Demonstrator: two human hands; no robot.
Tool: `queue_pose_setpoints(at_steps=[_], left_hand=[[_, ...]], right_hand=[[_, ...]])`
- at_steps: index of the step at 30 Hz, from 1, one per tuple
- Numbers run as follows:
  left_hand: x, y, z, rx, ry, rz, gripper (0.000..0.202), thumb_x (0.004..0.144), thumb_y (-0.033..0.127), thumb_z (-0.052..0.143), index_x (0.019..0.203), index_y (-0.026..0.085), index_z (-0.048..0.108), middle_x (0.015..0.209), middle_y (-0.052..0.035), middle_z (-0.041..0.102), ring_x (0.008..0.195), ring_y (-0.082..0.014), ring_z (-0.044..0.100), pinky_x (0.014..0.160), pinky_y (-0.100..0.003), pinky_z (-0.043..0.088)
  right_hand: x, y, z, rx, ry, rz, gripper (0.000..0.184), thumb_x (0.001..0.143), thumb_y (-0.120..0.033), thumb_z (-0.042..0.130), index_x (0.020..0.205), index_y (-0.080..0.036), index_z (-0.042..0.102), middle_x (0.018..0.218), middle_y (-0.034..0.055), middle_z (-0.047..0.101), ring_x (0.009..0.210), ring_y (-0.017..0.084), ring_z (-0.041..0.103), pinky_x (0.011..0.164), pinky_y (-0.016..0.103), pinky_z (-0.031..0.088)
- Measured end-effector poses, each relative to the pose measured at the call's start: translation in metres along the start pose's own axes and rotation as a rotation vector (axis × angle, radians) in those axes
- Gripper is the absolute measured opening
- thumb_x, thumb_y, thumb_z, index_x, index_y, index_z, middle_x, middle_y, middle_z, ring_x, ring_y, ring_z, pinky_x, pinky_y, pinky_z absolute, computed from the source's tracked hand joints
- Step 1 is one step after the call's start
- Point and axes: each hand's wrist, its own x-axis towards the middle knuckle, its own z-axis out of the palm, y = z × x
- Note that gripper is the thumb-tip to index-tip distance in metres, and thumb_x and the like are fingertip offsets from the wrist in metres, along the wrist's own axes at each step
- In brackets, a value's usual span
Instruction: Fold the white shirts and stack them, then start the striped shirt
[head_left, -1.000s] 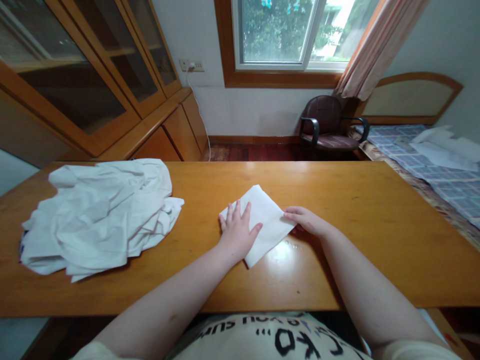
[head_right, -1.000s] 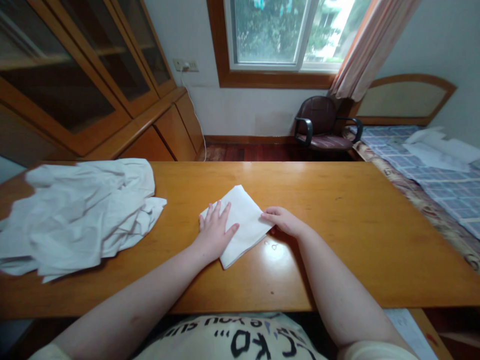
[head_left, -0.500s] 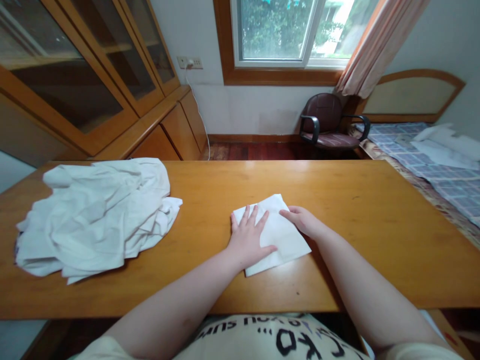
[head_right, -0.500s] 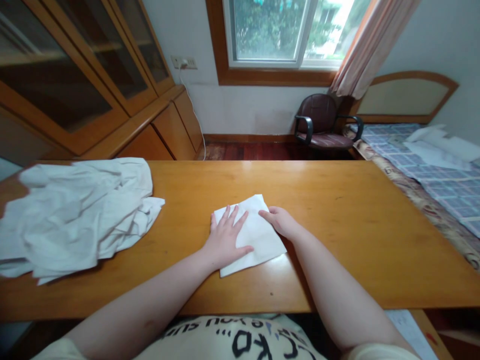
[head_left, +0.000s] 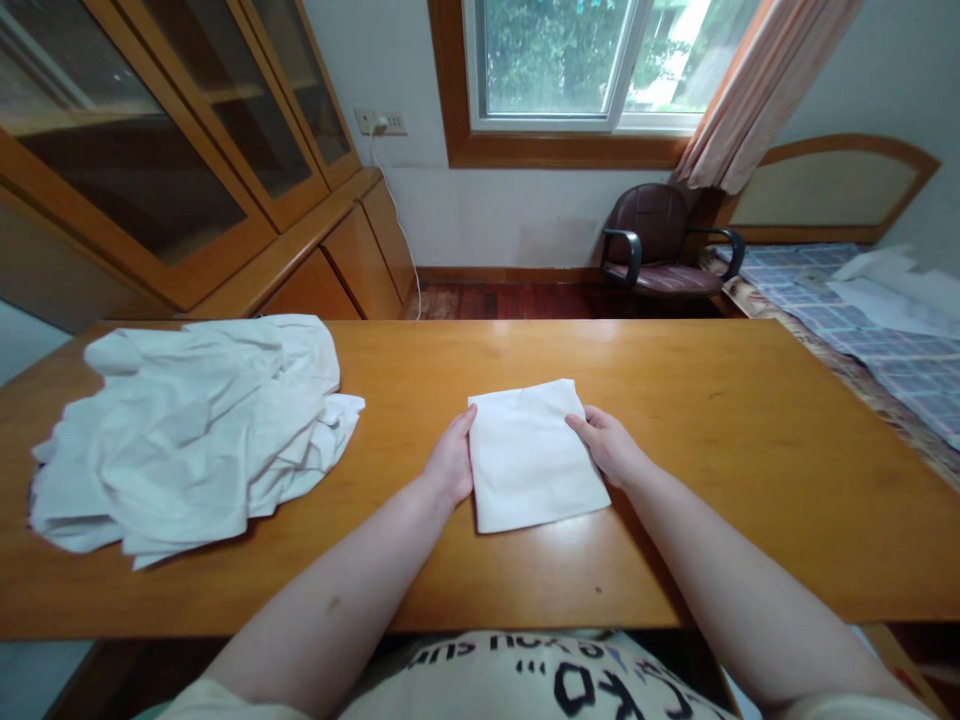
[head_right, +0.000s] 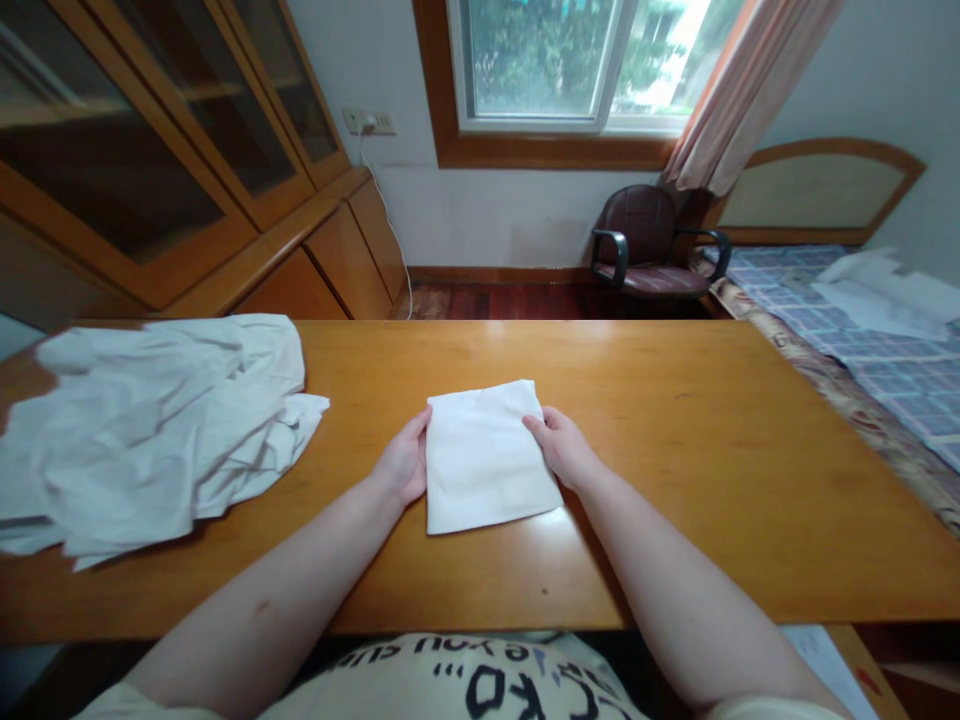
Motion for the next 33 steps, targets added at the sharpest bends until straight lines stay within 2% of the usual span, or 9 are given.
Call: queue_pose_setpoints(at_steps=[2, 4, 7, 11, 14, 17, 22, 27, 33], left_hand=[[-0.003, 0.004, 0.0, -0.148, -0.16, -0.208, 0.06, 0.082, 0.056, 0.047, 0.121, 0.011, 0.056, 0.117, -0.0178, 0.066, 0.112, -0.0326, 0.06, 0.096, -0.049, 0.048], [-0.007, 0.006, 0.003, -0.243, -0.156, -0.278, 0.053, 0.077, 0.042, 0.06, 0.119, 0.01, 0.057, 0.111, -0.0179, 0.068, 0.108, -0.0333, 0.063, 0.095, -0.05, 0.048], [-0.009, 0.005, 0.008, -0.292, -0.065, -0.19, 0.055, 0.07, 0.027, 0.069, 0.12, 0.012, 0.054, 0.11, -0.0171, 0.069, 0.105, -0.0332, 0.064, 0.093, -0.05, 0.049], [-0.009, 0.001, 0.015, -0.305, -0.013, 0.022, 0.064, 0.067, 0.025, 0.074, 0.125, 0.017, 0.048, 0.113, -0.0133, 0.068, 0.1, -0.0308, 0.066, 0.091, -0.051, 0.051], [-0.009, -0.002, 0.019, -0.317, 0.026, 0.122, 0.068, 0.065, 0.026, 0.077, 0.125, 0.02, 0.045, 0.111, -0.0109, 0.068, 0.096, -0.0288, 0.067, 0.089, -0.05, 0.051], [-0.008, -0.002, 0.018, -0.304, 0.017, 0.158, 0.069, 0.064, 0.027, 0.078, 0.124, 0.021, 0.045, 0.112, -0.0104, 0.068, 0.096, -0.0279, 0.067, 0.088, -0.049, 0.051], [0.0, 0.007, 0.009, -0.295, 0.024, 0.254, 0.068, 0.065, 0.033, 0.079, 0.124, 0.02, 0.046, 0.108, -0.0084, 0.068, 0.096, -0.0247, 0.066, 0.089, -0.042, 0.05], [0.005, 0.011, -0.001, -0.197, 0.1, 0.279, 0.063, 0.067, 0.04, 0.077, 0.121, 0.023, 0.048, 0.094, -0.0027, 0.068, 0.083, -0.0191, 0.066, 0.08, -0.035, 0.053], [0.006, 0.001, 0.001, -0.101, 0.064, 0.266, 0.049, 0.066, 0.041, 0.077, 0.103, 0.02, 0.053, 0.089, 0.0003, 0.064, 0.076, -0.0138, 0.061, 0.075, -0.029, 0.05]], right_hand=[[0.002, 0.004, 0.003, 0.034, 0.033, -0.009, 0.036, 0.074, -0.052, 0.061, 0.09, -0.02, 0.056, 0.09, 0.0072, 0.071, 0.078, 0.023, 0.066, 0.069, 0.033, 0.053], [0.003, 0.005, 0.006, 0.052, 0.07, -0.035, 0.037, 0.074, -0.051, 0.061, 0.093, -0.02, 0.054, 0.094, 0.0075, 0.07, 0.082, 0.023, 0.066, 0.072, 0.034, 0.053], [0.003, 0.002, 0.008, 0.051, 0.126, -0.092, 0.037, 0.072, -0.048, 0.063, 0.096, -0.021, 0.053, 0.098, 0.0067, 0.069, 0.087, 0.023, 0.064, 0.078, 0.036, 0.052], [-0.003, -0.006, 0.009, 0.132, 0.145, -0.127, 0.036, 0.072, -0.043, 0.063, 0.099, -0.023, 0.051, 0.1, 0.005, 0.068, 0.091, 0.024, 0.065, 0.081, 0.037, 0.052], [-0.006, -0.009, 0.009, 0.181, 0.08, -0.066, 0.042, 0.074, -0.042, 0.061, 0.109, -0.023, 0.049, 0.107, 0.007, 0.069, 0.096, 0.026, 0.065, 0.082, 0.039, 0.052], [-0.005, -0.007, 0.01, 0.158, -0.037, -0.016, 0.051, 0.074, -0.046, 0.062, 0.116, -0.02, 0.05, 0.114, 0.0101, 0.068, 0.1, 0.029, 0.065, 0.083, 0.041, 0.052], [-0.003, -0.001, 0.014, 0.147, -0.006, -0.106, 0.051, 0.068, -0.045, 0.073, 0.108, -0.02, 0.056, 0.113, 0.0086, 0.068, 0.102, 0.027, 0.064, 0.089, 0.038, 0.05], [-0.006, -0.001, 0.013, 0.168, -0.121, -0.029, 0.048, 0.067, -0.045, 0.075, 0.103, -0.018, 0.061, 0.107, 0.0091, 0.071, 0.094, 0.026, 0.066, 0.083, 0.037, 0.051], [-0.001, -0.005, 0.002, 0.211, 0.066, -0.099, 0.047, 0.066, -0.053, 0.073, 0.096, -0.018, 0.063, 0.095, 0.007, 0.073, 0.084, 0.024, 0.067, 0.074, 0.033, 0.051]])
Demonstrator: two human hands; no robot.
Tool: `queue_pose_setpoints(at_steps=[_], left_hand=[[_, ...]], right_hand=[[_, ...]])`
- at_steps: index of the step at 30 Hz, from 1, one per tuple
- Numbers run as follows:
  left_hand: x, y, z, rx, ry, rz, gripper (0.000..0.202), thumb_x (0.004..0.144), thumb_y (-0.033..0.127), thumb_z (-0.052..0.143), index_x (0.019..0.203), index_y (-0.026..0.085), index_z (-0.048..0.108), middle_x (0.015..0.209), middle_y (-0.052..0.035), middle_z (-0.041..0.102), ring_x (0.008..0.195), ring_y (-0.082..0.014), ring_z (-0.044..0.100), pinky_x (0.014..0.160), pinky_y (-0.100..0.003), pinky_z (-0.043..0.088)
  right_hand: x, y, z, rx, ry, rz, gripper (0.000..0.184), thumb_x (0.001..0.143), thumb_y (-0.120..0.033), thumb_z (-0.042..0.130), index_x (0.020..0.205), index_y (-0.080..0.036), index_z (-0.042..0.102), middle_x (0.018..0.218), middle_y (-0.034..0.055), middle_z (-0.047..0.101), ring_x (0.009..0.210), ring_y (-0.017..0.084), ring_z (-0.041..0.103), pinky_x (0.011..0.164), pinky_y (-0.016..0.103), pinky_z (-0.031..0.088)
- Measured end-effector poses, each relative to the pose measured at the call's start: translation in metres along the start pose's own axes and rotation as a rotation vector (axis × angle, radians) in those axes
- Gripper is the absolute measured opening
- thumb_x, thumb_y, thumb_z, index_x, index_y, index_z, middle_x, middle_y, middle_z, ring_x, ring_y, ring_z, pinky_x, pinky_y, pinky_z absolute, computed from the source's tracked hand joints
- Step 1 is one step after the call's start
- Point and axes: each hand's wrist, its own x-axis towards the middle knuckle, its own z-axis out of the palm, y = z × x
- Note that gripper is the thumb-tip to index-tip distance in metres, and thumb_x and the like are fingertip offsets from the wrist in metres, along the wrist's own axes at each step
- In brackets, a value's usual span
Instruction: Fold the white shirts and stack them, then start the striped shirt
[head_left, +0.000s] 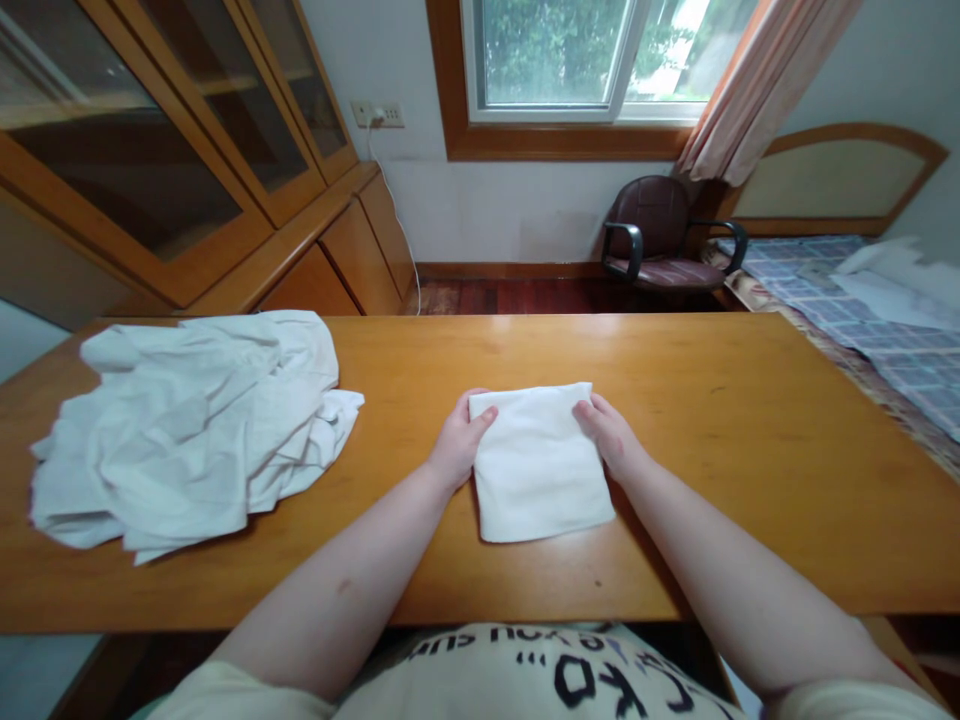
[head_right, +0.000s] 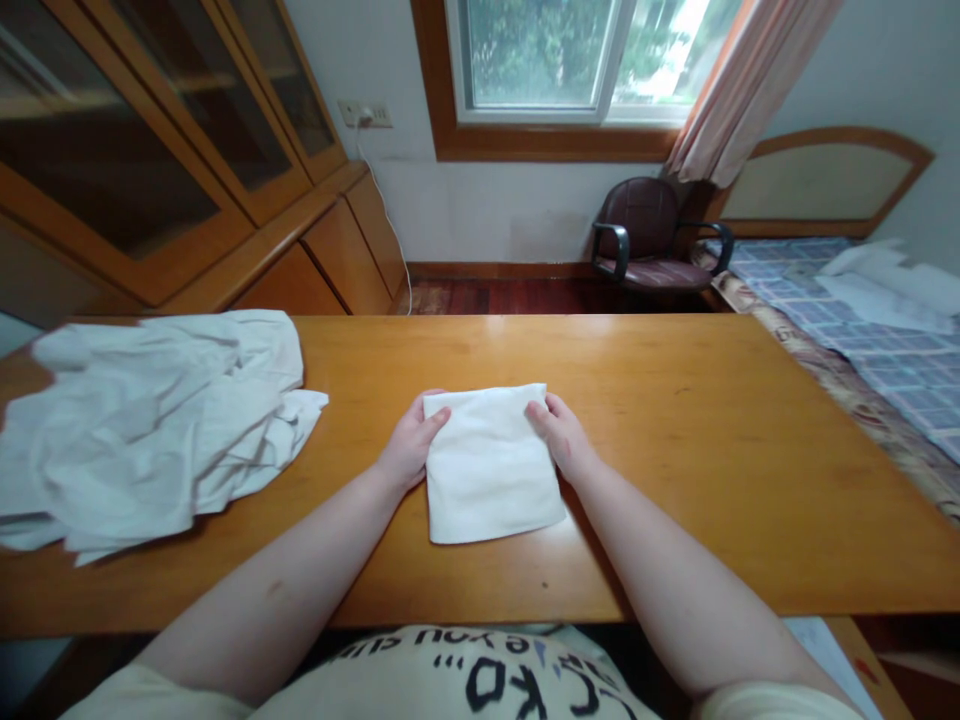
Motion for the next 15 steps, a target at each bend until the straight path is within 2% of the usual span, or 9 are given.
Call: queue_pose_setpoints(at_steps=[5, 10, 13, 15], left_hand=[[0.001, -0.004, 0.003, 0.046, 0.027, -0.03, 0.047, 0.067, 0.045, 0.075, 0.099, 0.018, 0.053, 0.087, -0.0013, 0.064, 0.076, -0.0142, 0.06, 0.074, -0.029, 0.049], [0.003, -0.004, 0.002, 0.084, 0.067, -0.054, 0.051, 0.064, 0.041, 0.078, 0.102, 0.019, 0.053, 0.089, -0.0021, 0.064, 0.077, -0.0151, 0.06, 0.073, -0.029, 0.05], [0.003, -0.004, 0.001, 0.129, 0.044, -0.085, 0.052, 0.064, 0.04, 0.078, 0.104, 0.019, 0.054, 0.09, -0.003, 0.064, 0.077, -0.0155, 0.061, 0.071, -0.029, 0.05], [0.001, -0.004, 0.002, 0.156, 0.019, -0.109, 0.051, 0.064, 0.039, 0.077, 0.104, 0.019, 0.054, 0.089, -0.0029, 0.064, 0.076, -0.0156, 0.061, 0.071, -0.029, 0.05]], right_hand=[[0.003, -0.003, -0.002, -0.07, 0.005, 0.057, 0.039, 0.067, -0.053, 0.071, 0.079, -0.016, 0.067, 0.074, 0.0057, 0.072, 0.068, 0.023, 0.065, 0.064, 0.032, 0.05], [0.008, -0.002, -0.008, -0.009, -0.119, 0.116, 0.032, 0.066, -0.045, 0.073, 0.077, -0.016, 0.066, 0.07, 0.0042, 0.07, 0.063, 0.019, 0.063, 0.061, 0.029, 0.048], [0.01, -0.003, -0.015, -0.073, -0.059, 0.077, 0.036, 0.071, -0.051, 0.066, 0.069, -0.015, 0.065, 0.063, 0.0035, 0.066, 0.056, 0.017, 0.058, 0.056, 0.028, 0.045], [0.01, -0.005, -0.018, -0.239, 0.037, 0.014, 0.043, 0.074, -0.056, 0.061, 0.064, -0.015, 0.063, 0.058, 0.0025, 0.063, 0.053, 0.016, 0.054, 0.052, 0.027, 0.041]])
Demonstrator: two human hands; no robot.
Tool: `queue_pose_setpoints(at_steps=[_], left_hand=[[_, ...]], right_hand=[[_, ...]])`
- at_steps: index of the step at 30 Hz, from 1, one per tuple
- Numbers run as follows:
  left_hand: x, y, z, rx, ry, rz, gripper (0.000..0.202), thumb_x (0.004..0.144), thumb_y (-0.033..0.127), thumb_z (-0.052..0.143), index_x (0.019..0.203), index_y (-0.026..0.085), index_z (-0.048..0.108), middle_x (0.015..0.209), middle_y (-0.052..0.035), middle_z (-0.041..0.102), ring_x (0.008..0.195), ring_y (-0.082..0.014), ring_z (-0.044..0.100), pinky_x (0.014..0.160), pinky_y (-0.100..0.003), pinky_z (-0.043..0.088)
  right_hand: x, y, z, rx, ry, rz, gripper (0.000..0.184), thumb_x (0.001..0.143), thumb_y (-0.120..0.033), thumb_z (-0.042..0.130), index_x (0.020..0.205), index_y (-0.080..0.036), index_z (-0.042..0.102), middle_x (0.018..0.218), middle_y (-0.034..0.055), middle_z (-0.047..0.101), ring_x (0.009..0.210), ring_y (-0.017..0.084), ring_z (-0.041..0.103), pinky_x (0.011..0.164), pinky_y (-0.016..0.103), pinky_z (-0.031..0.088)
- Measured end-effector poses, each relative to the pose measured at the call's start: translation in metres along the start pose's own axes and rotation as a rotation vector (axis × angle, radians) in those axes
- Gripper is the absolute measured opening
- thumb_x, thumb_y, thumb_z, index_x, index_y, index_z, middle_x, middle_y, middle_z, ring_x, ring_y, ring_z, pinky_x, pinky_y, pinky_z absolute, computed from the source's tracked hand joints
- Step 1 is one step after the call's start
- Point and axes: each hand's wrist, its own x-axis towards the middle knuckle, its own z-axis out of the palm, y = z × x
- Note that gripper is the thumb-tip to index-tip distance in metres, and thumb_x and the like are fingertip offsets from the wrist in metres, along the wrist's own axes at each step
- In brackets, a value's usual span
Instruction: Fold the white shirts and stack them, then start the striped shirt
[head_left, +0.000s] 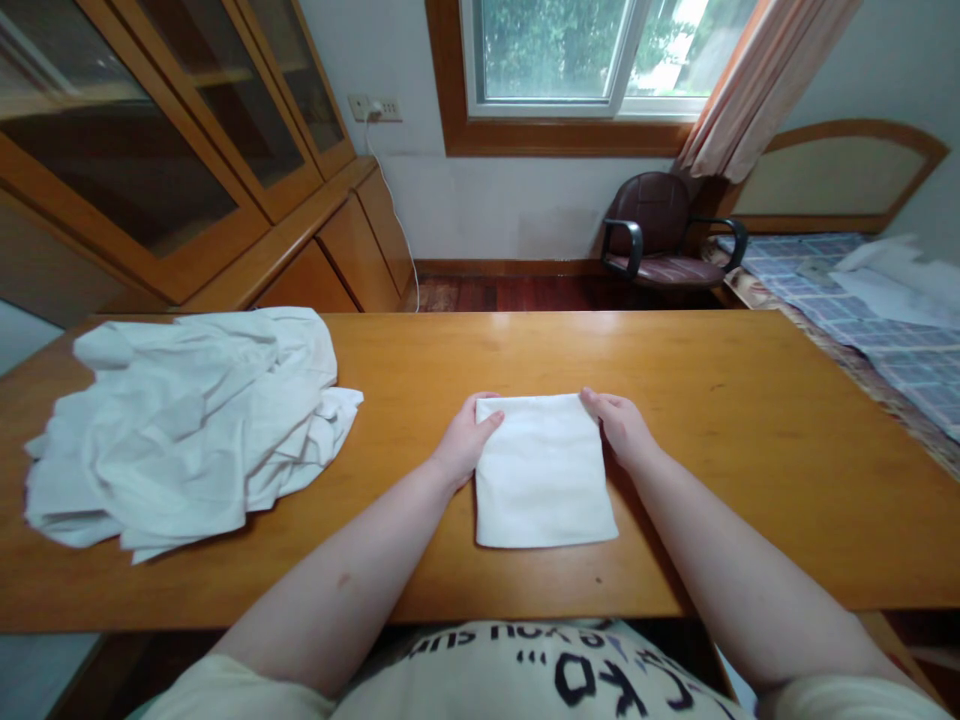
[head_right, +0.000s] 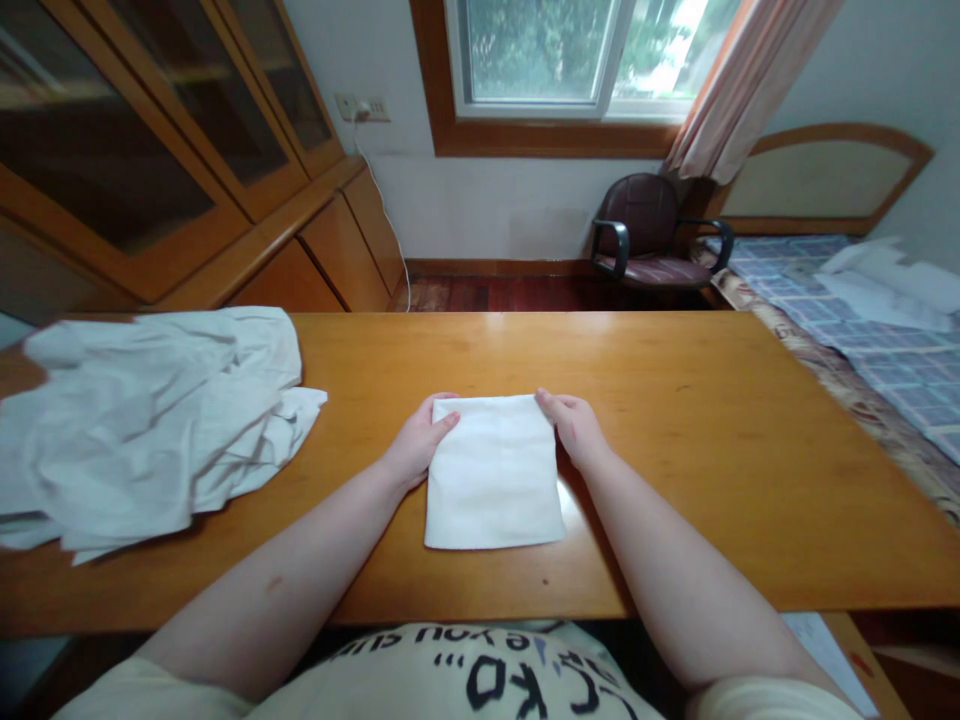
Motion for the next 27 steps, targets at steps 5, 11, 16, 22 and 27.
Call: queue_pose_setpoints(at_steps=[5, 11, 16, 22, 27], left_hand=[[-0.004, 0.003, 0.003, 0.046, -0.015, -0.026, 0.046, 0.069, 0.033, 0.075, 0.107, 0.019, 0.054, 0.09, -0.0033, 0.065, 0.078, -0.0158, 0.062, 0.07, -0.028, 0.051], [-0.003, 0.003, 0.002, 0.006, 0.02, -0.018, 0.053, 0.071, 0.031, 0.073, 0.117, 0.02, 0.05, 0.094, -0.0047, 0.066, 0.08, -0.0168, 0.063, 0.072, -0.03, 0.052], [0.001, 0.002, 0.002, -0.068, 0.069, 0.022, 0.057, 0.069, 0.033, 0.075, 0.118, 0.019, 0.049, 0.094, -0.0046, 0.066, 0.08, -0.0164, 0.063, 0.074, -0.031, 0.053], [0.0, 0.005, 0.001, -0.14, 0.079, 0.071, 0.062, 0.067, 0.036, 0.077, 0.119, 0.02, 0.048, 0.098, -0.005, 0.066, 0.085, -0.0179, 0.064, 0.079, -0.033, 0.053], [0.002, 0.005, -0.003, -0.27, 0.097, 0.034, 0.059, 0.068, 0.039, 0.076, 0.117, 0.021, 0.048, 0.096, -0.0036, 0.066, 0.081, -0.0175, 0.065, 0.078, -0.035, 0.054]], right_hand=[[0.002, 0.001, 0.0, -0.157, 0.056, -0.047, 0.044, 0.075, -0.059, 0.059, 0.064, -0.017, 0.061, 0.057, 0.0007, 0.061, 0.053, 0.015, 0.053, 0.05, 0.026, 0.038], [-0.003, 0.002, 0.002, 0.084, -0.152, 0.06, 0.04, 0.075, -0.057, 0.063, 0.076, -0.016, 0.065, 0.072, 0.0053, 0.07, 0.064, 0.018, 0.063, 0.063, 0.029, 0.048], [-0.01, -0.003, 0.009, -0.003, -0.211, 0.141, 0.035, 0.07, -0.047, 0.073, 0.085, -0.016, 0.069, 0.083, 0.008, 0.074, 0.074, 0.023, 0.068, 0.068, 0.032, 0.052], [-0.013, -0.003, 0.013, 0.123, -0.234, 0.131, 0.038, 0.074, -0.05, 0.069, 0.089, -0.016, 0.069, 0.089, 0.0094, 0.074, 0.077, 0.024, 0.069, 0.071, 0.034, 0.054], [-0.016, 0.001, 0.011, 0.166, -0.4, 0.22, 0.041, 0.073, -0.05, 0.07, 0.093, -0.014, 0.069, 0.094, 0.0126, 0.073, 0.082, 0.026, 0.07, 0.077, 0.037, 0.054]])
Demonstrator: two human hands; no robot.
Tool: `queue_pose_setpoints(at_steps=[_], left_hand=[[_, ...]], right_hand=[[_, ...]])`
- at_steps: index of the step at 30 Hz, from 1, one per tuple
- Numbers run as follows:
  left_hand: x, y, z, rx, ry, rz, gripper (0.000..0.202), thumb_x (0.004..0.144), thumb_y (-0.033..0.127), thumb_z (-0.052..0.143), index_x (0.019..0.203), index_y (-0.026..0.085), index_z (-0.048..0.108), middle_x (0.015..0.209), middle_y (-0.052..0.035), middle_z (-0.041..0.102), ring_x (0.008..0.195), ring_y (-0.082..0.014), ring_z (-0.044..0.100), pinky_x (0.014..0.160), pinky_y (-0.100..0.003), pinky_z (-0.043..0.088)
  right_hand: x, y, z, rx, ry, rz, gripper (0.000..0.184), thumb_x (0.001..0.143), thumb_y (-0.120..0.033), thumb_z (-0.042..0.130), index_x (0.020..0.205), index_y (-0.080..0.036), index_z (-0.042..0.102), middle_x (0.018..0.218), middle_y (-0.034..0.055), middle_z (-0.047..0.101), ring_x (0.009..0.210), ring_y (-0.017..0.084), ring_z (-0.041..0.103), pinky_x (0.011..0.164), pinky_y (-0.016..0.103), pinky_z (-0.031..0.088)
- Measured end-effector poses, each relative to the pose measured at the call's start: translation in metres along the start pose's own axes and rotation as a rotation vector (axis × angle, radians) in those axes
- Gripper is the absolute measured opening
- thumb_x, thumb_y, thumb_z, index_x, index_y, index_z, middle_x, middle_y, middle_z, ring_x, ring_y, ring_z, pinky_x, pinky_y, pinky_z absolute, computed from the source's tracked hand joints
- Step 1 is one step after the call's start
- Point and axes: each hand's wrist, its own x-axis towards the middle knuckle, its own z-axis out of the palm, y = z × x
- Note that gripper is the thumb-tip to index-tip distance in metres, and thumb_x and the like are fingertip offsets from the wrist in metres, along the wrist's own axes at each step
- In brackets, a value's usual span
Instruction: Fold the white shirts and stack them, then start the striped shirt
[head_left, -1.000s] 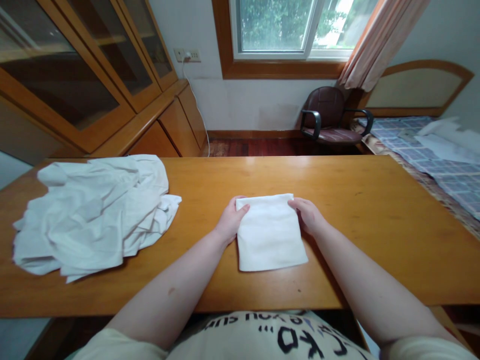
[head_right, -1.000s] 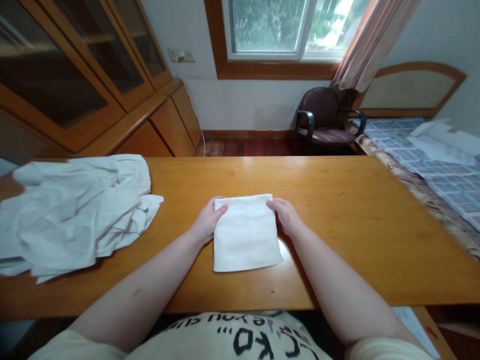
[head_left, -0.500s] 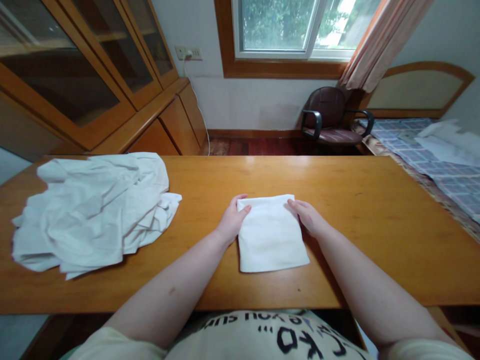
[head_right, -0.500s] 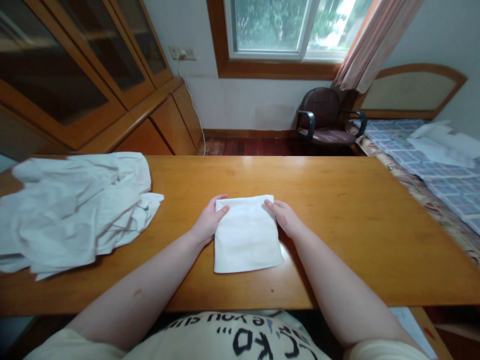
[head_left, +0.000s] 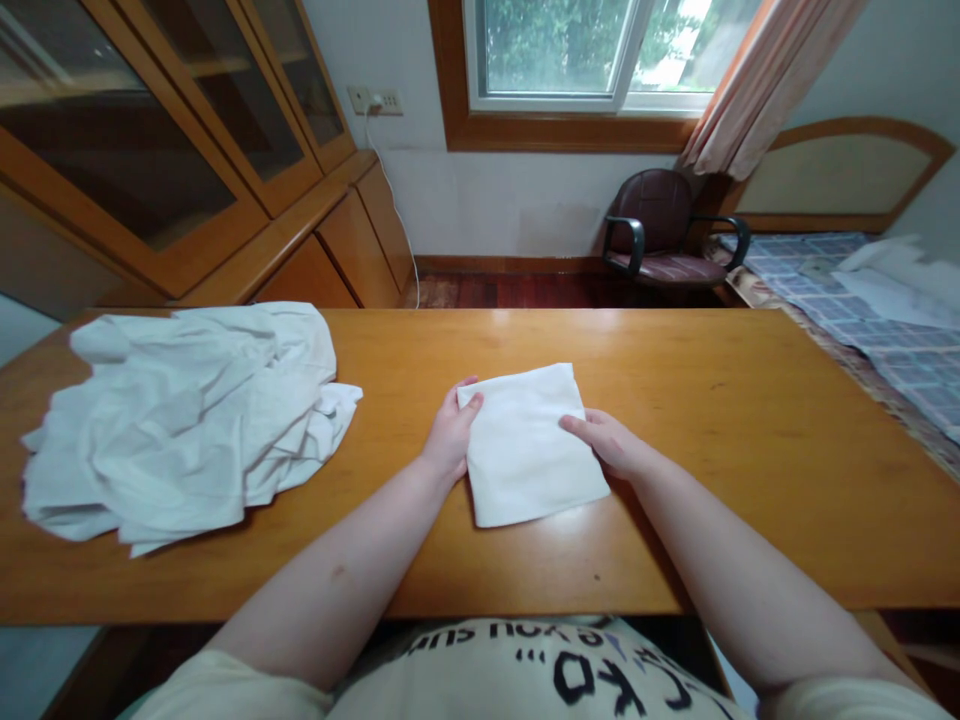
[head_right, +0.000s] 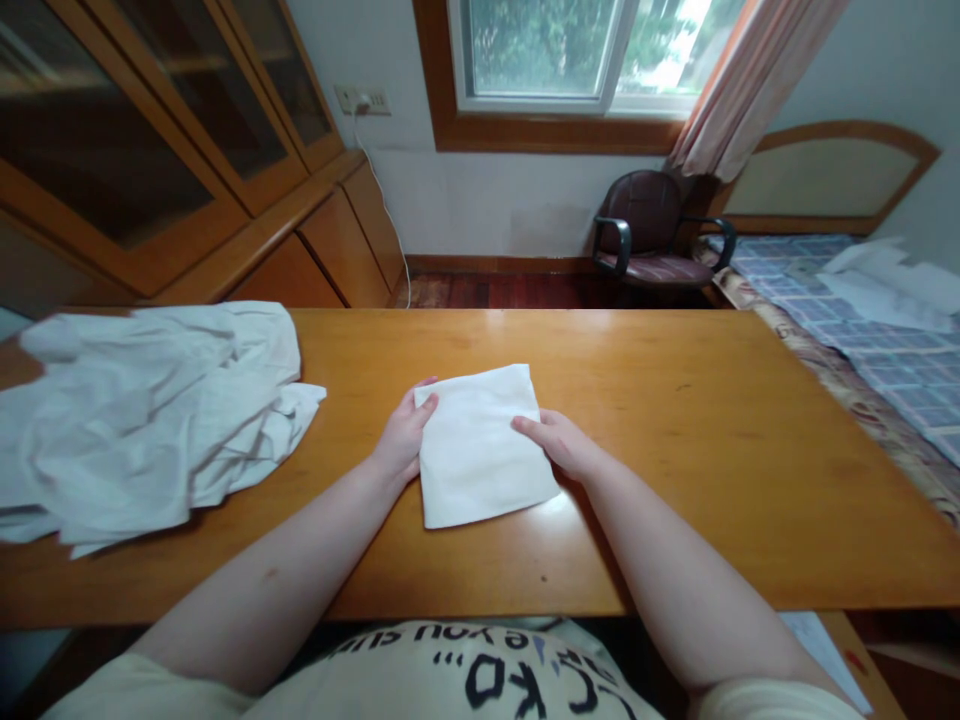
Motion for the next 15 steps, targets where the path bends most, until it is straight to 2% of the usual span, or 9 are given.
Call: queue_pose_setpoints(at_steps=[4, 7, 9, 12, 15], left_hand=[[0.005, -0.001, -0.002, -0.017, 0.058, -0.05, 0.047, 0.075, 0.034, 0.071, 0.115, 0.02, 0.049, 0.094, -0.0044, 0.066, 0.08, -0.0176, 0.065, 0.077, -0.036, 0.054], [0.009, -0.001, -0.003, 0.128, 0.124, 0.018, 0.043, 0.078, 0.027, 0.069, 0.115, 0.019, 0.05, 0.1, -0.0066, 0.066, 0.088, -0.0178, 0.065, 0.082, -0.033, 0.053], [0.011, 0.001, -0.005, 0.198, 0.165, 0.079, 0.044, 0.078, 0.024, 0.068, 0.118, 0.019, 0.049, 0.112, -0.0093, 0.064, 0.098, -0.0186, 0.064, 0.087, -0.032, 0.051], [0.013, 0.003, -0.008, 0.193, 0.197, 0.104, 0.048, 0.081, 0.02, 0.064, 0.125, 0.019, 0.044, 0.126, -0.012, 0.058, 0.109, -0.0196, 0.06, 0.091, -0.032, 0.049], [0.015, 0.005, -0.01, 0.178, 0.186, 0.1, 0.054, 0.08, 0.016, 0.063, 0.129, 0.019, 0.041, 0.127, -0.0128, 0.058, 0.109, -0.0204, 0.061, 0.092, -0.034, 0.049]], right_hand=[[0.003, 0.002, 0.001, -0.086, 0.094, -0.031, 0.038, 0.075, -0.047, 0.07, 0.095, -0.015, 0.068, 0.096, 0.0109, 0.073, 0.08, 0.024, 0.069, 0.072, 0.034, 0.054], [0.003, 0.002, -0.001, -0.151, 0.049, -0.036, 0.039, 0.077, -0.048, 0.068, 0.097, -0.015, 0.067, 0.098, 0.0106, 0.073, 0.085, 0.024, 0.068, 0.076, 0.036, 0.054], [0.0, 0.001, -0.003, -0.235, 0.051, -0.074, 0.04, 0.075, -0.046, 0.07, 0.101, -0.016, 0.066, 0.102, 0.0097, 0.072, 0.091, 0.025, 0.067, 0.08, 0.037, 0.053], [-0.005, -0.003, -0.006, -0.34, 0.047, -0.103, 0.045, 0.071, -0.04, 0.075, 0.108, -0.018, 0.062, 0.109, 0.009, 0.069, 0.096, 0.025, 0.066, 0.083, 0.038, 0.053], [-0.007, -0.004, -0.007, -0.326, -0.026, -0.061, 0.05, 0.066, -0.033, 0.079, 0.11, -0.018, 0.059, 0.11, 0.0093, 0.069, 0.097, 0.025, 0.065, 0.083, 0.038, 0.053]])
